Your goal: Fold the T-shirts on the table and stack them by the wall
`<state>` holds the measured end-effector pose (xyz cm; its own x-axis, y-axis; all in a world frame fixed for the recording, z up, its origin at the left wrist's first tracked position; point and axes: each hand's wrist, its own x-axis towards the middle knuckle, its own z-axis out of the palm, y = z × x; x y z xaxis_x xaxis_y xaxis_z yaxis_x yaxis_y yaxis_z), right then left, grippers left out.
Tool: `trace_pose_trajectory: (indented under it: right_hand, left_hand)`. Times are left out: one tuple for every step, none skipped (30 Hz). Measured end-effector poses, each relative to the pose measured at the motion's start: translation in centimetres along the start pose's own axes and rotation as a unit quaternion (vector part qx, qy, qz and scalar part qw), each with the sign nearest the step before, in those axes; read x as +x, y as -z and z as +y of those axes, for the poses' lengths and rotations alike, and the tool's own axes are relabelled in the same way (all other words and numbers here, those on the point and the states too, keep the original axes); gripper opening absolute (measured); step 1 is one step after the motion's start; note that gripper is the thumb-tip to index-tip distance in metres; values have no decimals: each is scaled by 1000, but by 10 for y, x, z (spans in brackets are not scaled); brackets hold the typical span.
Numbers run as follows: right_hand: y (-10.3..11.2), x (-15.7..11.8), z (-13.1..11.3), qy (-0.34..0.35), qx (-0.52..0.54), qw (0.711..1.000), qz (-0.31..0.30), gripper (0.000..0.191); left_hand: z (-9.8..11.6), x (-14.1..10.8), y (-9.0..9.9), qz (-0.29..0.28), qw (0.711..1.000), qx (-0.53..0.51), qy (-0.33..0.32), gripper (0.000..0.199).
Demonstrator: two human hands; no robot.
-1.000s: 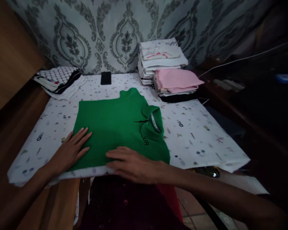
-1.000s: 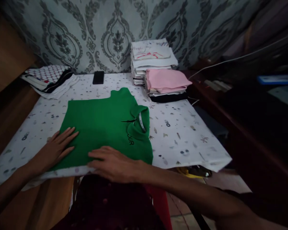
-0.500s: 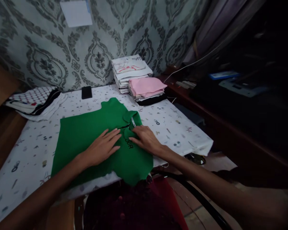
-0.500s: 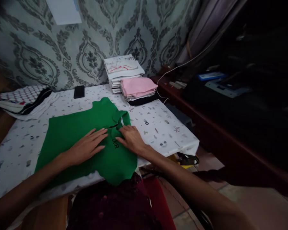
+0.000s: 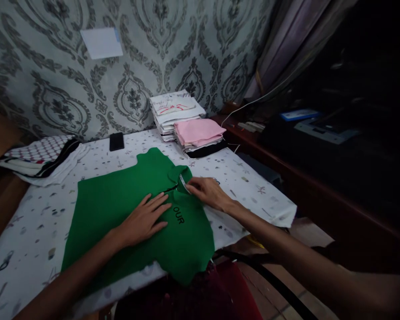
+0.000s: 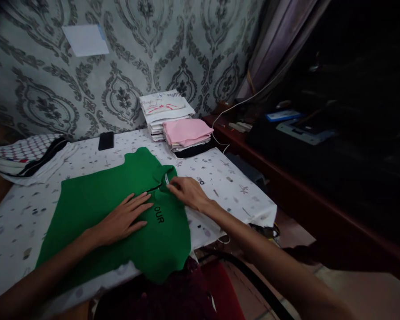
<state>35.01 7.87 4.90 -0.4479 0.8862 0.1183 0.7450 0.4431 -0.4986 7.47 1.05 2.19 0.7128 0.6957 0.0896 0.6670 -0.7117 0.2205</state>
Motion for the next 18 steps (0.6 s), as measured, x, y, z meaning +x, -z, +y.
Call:
trace_pose_trajectory:
  right_hand:
    - [1, 6, 5, -29, 17, 999, 25, 31]
    - [2, 13, 11, -60, 26, 997, 47, 31]
    - [3, 21, 17, -93, 29, 993, 62, 30]
    - [2, 30, 23, -124, 26, 990, 64, 30]
    - [2, 39, 27, -152, 20, 987, 57, 31]
    - [0, 48, 31, -174, 12, 984, 40, 33]
    - [-1, 56, 34, -189, 4, 982, 21, 35]
    - [-2, 64, 34, -197, -3, 980, 2, 34]
    - [-3, 71, 34, -200, -7, 980, -13, 32]
    - [-3, 77, 32, -199, -10, 980, -23, 28]
    - [-3, 82, 30, -195, -10, 980, -27, 22]
    - [-3, 86, 28, -189, -9, 981, -27, 17]
    - [-3, 89, 27, -184, -6, 983, -22, 12]
    - [-3, 92, 25, -178, -2, 984, -16, 8]
    - [-2, 94, 25, -174, 4, 985, -8, 8]
    - [-2, 96, 25, -171, 11, 985, 0, 10]
    - [-2, 98, 25, -170, 17, 985, 6, 13]
    - [-3, 101, 26, -170, 22, 985, 11, 15]
  left_hand:
    - [0, 2, 5, 13, 1000, -28, 4, 46]
    - [1, 5, 11, 29, 998, -59, 14, 40]
    - [1, 10, 17, 50, 994, -88, 27, 36]
    - [1, 17, 23, 71, 990, -115, 42, 32]
    - [2, 25, 28, 91, 985, -136, 54, 29]
    - [2, 35, 33, 106, 981, -151, 62, 27]
    - [4, 45, 36, 115, 978, -160, 64, 26]
    - [6, 57, 39, 117, 978, -163, 61, 25]
    - [9, 68, 39, 111, 979, -159, 55, 25]
    - [12, 79, 39, 97, 983, -147, 46, 26]
    - [17, 88, 37, 79, 988, -126, 35, 27]
    - [21, 96, 34, 58, 993, -99, 23, 29]
    - [26, 102, 30, 38, 997, -69, 7, 30]
    - [29, 107, 26, 19, 999, -43, -13, 30]
    - [32, 109, 21, 2, 999, -24, -36, 27]
    - [34, 110, 18, -10, 998, -15, -61, 25]
    - [35, 109, 15, -17, 996, -15, -84, 23]
    - [34, 109, 13, -20, 994, -21, -103, 23]
